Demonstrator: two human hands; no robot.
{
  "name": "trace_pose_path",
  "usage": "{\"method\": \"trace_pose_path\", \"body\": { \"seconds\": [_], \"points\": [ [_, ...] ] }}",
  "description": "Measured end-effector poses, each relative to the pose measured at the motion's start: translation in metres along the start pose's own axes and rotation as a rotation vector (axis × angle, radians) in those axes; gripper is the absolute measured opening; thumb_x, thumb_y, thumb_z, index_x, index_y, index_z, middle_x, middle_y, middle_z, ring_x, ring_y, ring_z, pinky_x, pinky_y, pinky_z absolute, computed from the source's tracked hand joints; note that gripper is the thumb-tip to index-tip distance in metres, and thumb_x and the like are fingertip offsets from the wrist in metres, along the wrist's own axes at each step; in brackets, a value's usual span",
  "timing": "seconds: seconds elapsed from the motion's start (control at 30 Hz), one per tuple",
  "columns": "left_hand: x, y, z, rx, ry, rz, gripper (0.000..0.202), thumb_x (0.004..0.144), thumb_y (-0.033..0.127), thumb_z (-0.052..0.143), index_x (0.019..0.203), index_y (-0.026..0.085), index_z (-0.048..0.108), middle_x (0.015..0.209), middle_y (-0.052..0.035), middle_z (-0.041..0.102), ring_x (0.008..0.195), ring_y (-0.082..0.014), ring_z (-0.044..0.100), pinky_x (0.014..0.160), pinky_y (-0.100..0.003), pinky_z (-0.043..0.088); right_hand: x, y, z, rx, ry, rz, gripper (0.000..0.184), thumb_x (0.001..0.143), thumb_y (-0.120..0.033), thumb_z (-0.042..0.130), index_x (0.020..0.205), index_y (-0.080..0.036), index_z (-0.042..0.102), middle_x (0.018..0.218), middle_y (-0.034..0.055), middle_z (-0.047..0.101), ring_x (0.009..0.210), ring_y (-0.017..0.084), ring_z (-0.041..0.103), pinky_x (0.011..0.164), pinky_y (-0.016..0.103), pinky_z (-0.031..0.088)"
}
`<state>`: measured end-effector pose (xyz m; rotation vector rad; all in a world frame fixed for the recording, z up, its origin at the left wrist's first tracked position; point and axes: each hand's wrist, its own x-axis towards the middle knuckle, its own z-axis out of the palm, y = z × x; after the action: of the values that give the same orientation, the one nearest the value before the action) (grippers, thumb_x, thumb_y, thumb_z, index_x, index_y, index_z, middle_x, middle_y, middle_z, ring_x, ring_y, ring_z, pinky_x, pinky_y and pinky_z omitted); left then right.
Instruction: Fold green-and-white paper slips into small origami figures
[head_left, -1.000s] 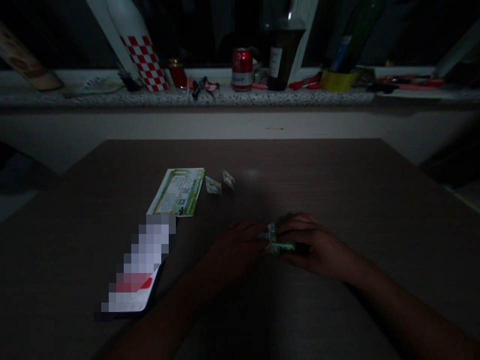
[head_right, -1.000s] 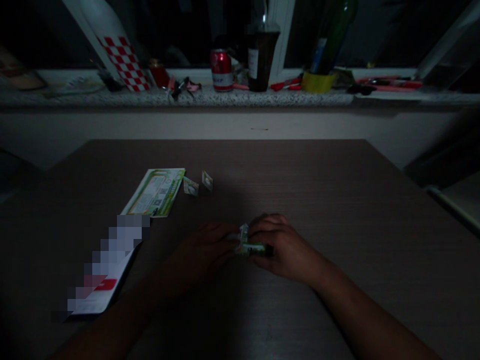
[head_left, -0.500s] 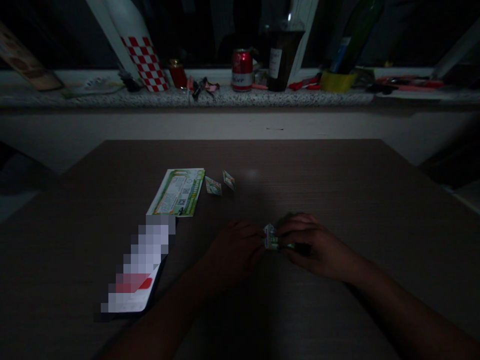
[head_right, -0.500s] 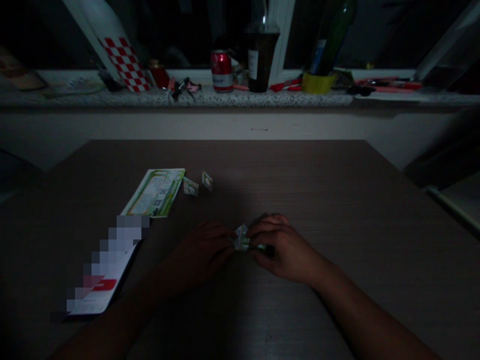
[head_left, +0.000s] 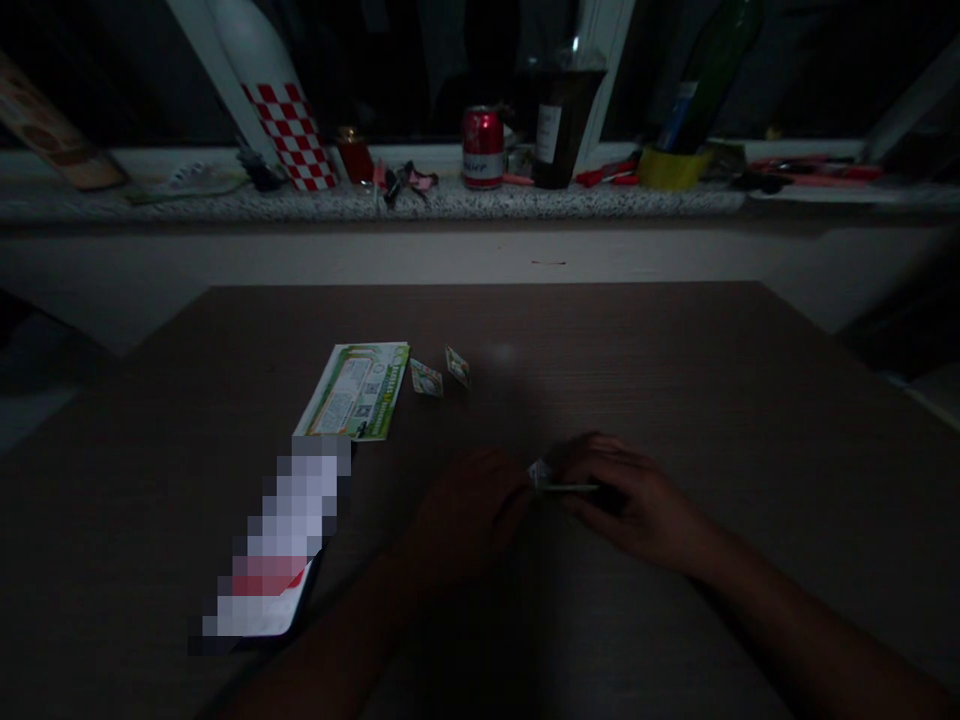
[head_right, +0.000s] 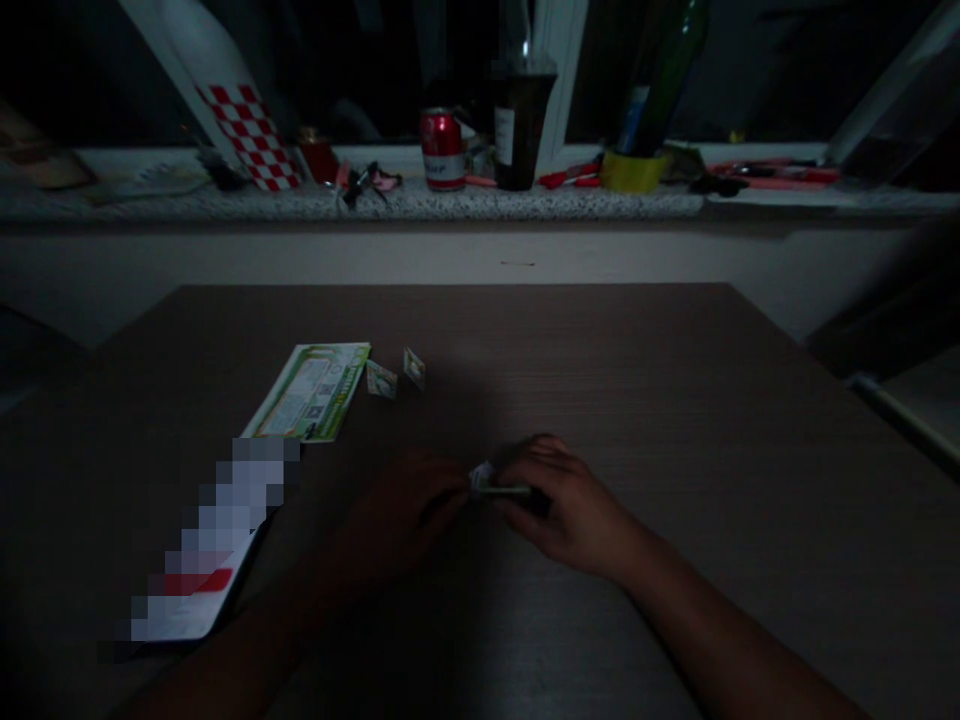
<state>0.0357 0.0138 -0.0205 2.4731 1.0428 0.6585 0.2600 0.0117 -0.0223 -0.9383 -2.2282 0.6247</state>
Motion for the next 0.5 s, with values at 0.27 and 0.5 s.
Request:
{"method": "trace_pose_path", "body": {
  "seconds": [0.27, 0.5],
  "points": [
    [0.0, 0.009, 0.003, -0.851, 0.187, -0.457, 0.036, 0.069, 0.031, 0.075, 0.1, 0.018, 0.062, 0.092, -0.0051, 0.072, 0.082, -0.0202, 0.068, 0.068, -0.03, 0.054, 0.001, -0.011, 0.015, 0.259, 0.395, 0.376, 0.011, 0.073, -0.027, 0.073, 0.075, -0.018, 0.067, 0.063, 0.0009, 0.071, 0.052, 0.015, 0.065, 0.046, 0.023, 0.051],
    [0.007, 0.019, 0.015, -0.861, 0.134, -0.684, 0.023, 0.069, 0.037, 0.075, 0.065, 0.015, 0.068, 0.065, -0.0017, 0.07, 0.063, -0.0178, 0.065, 0.059, -0.027, 0.05, 0.008, -0.024, 0.027, 0.644, 0.437, 0.481, 0.016, 0.072, -0.031, 0.075, 0.081, -0.019, 0.07, 0.069, 0.0031, 0.075, 0.063, 0.019, 0.071, 0.06, 0.028, 0.058]
  ]
}}
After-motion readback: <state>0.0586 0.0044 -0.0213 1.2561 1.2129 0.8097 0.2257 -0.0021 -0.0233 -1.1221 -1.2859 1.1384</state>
